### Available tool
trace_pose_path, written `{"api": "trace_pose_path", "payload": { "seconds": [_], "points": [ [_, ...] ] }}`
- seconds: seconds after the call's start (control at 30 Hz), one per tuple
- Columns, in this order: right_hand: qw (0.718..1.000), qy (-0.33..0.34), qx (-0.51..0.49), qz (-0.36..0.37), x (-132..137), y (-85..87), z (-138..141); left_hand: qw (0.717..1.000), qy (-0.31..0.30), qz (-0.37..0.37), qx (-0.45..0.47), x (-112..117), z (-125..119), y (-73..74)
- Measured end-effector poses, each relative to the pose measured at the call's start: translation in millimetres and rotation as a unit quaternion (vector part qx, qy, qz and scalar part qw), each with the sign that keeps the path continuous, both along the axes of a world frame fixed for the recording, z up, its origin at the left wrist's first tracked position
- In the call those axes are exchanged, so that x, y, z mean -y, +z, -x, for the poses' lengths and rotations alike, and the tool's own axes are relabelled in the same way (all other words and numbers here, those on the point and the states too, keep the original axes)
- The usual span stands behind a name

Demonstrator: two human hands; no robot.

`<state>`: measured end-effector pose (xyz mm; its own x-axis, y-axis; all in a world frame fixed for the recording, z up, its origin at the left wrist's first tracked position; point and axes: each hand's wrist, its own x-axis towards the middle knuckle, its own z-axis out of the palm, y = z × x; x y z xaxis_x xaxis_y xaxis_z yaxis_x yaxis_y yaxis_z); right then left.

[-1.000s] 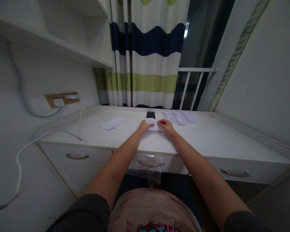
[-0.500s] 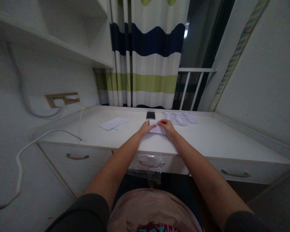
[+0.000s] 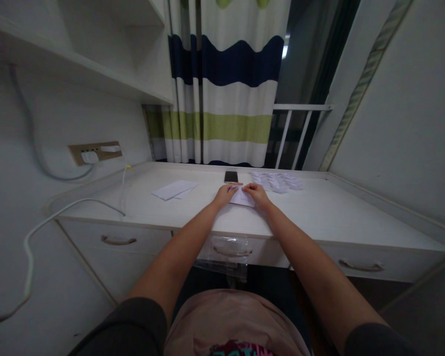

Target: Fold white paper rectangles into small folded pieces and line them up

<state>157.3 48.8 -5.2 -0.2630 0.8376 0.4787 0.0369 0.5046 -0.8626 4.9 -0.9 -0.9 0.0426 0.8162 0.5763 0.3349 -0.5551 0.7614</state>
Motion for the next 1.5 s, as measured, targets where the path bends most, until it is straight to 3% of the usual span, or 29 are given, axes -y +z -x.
{"api": "trace_pose_path", "payload": {
  "seconds": [0.6, 1.23, 1.37, 1.5],
  "points": [
    [0.999, -0.024, 0.0, 0.048, 7, 2.8, 0, 0.999, 0.011, 0.01, -0.041, 10, -4, 5.2],
    [1.0, -0.022, -0.012, 0.02, 5, 1.8, -1, 0.998, 0.002, -0.002, -0.06, 16, -7, 5.5],
    [0.999, -0.003, -0.037, 0.017, 6, 2.7, 0, 1.0, -0.011, 0.001, -0.016, 14, -8, 5.8],
    [0.999, 0.015, -0.028, 0.015, 7, 3.3, 1, 0.992, -0.015, 0.097, 0.077, 10, -8, 6.6]
  ]
}}
